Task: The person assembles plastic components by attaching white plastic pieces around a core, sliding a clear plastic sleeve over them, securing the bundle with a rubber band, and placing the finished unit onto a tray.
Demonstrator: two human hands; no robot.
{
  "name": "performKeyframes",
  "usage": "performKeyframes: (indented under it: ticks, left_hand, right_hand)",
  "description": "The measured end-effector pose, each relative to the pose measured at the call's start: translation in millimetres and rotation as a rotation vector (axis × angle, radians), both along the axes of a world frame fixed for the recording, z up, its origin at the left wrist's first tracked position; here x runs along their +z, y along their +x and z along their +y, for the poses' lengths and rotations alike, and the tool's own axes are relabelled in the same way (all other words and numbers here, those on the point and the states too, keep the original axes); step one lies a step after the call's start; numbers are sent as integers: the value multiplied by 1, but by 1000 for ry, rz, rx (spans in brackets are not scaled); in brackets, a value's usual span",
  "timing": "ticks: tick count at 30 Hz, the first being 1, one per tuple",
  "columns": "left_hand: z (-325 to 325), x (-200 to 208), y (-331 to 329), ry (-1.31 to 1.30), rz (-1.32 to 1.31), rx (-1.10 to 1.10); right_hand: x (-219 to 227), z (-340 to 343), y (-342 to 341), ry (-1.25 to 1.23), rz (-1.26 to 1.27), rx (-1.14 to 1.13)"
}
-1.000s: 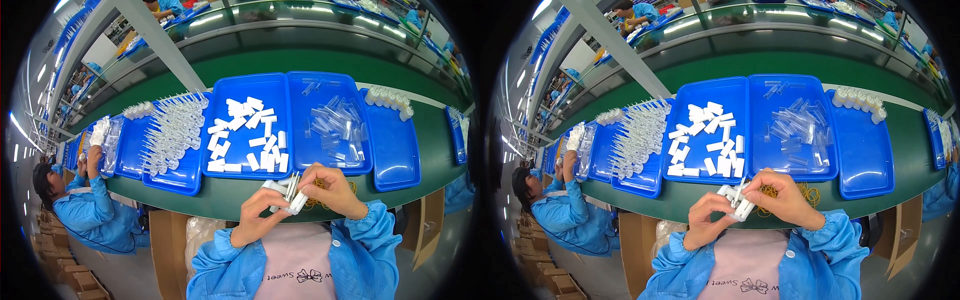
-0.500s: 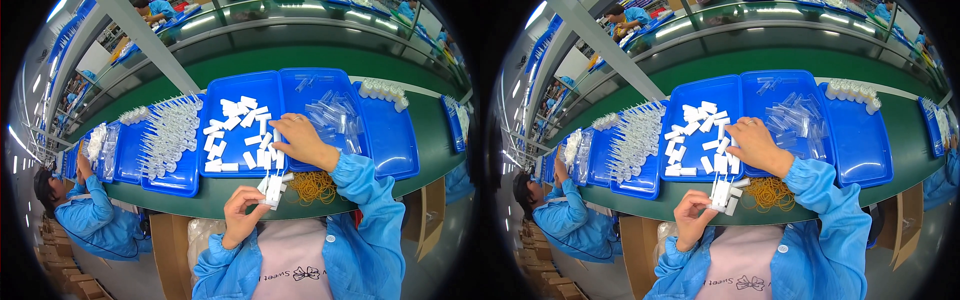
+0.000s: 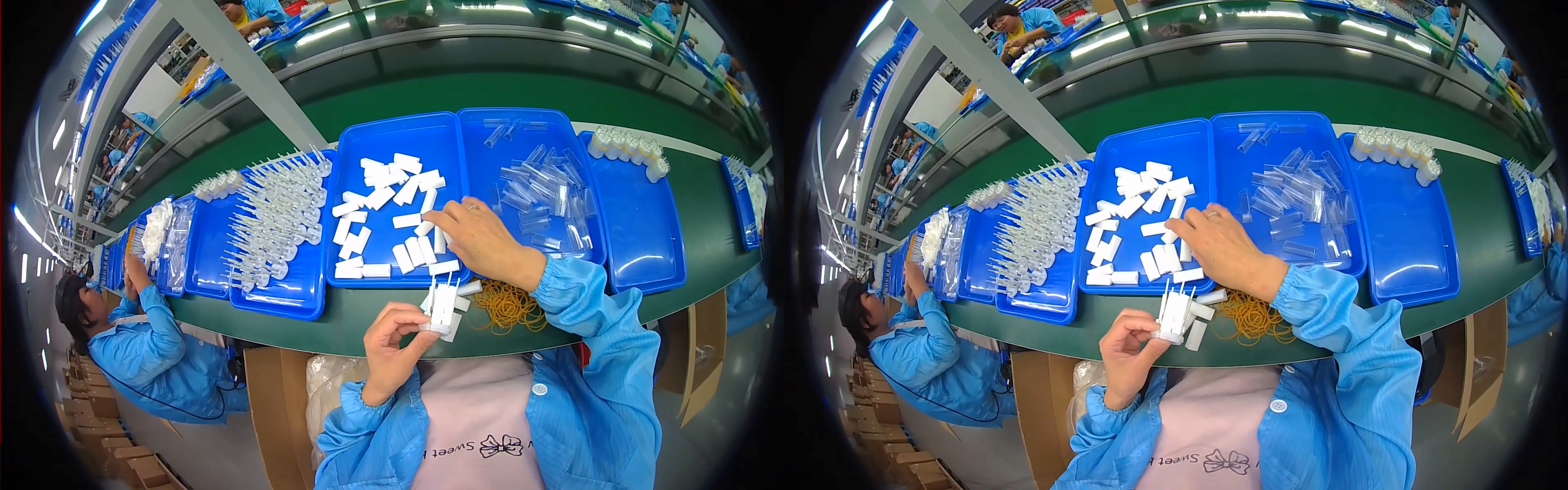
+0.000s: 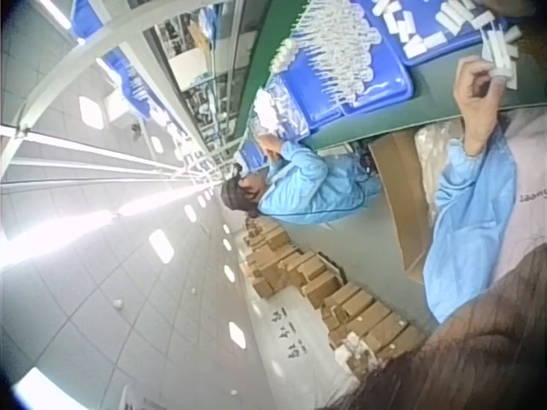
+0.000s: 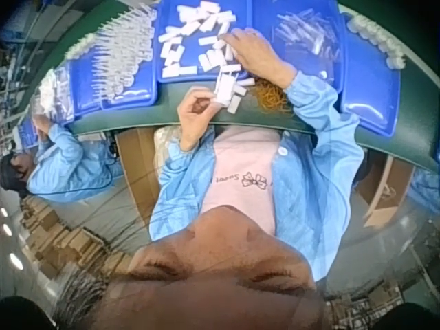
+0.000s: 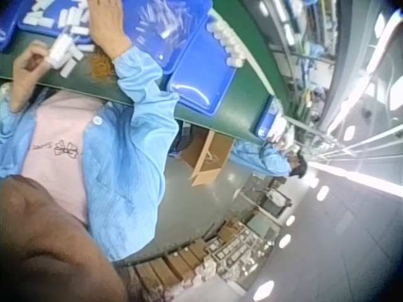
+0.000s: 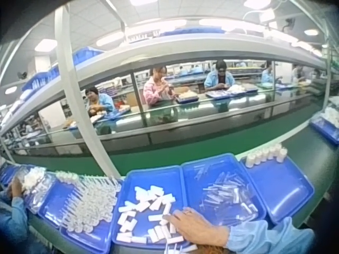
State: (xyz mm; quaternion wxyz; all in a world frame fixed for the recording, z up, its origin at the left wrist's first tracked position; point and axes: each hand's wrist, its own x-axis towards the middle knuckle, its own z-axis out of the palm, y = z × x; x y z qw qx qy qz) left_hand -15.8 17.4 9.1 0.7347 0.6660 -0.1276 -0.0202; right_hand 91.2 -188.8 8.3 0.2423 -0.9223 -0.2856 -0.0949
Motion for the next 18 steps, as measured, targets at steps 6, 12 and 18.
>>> performKeyframes:
  ticks: [6, 12, 18]
  left_hand:
    - [0, -2, 0, 0, -10, 4]
    - [2, -2, 1, -106, -6, 66]
    - [-4, 3, 6, -194, -44, 66]
  right_hand:
    - [3, -1, -4, 304, 73, 32]
    - [23, -10, 3, 1062, 610, 107]
    - [27, -10, -3, 1270, 857, 186]
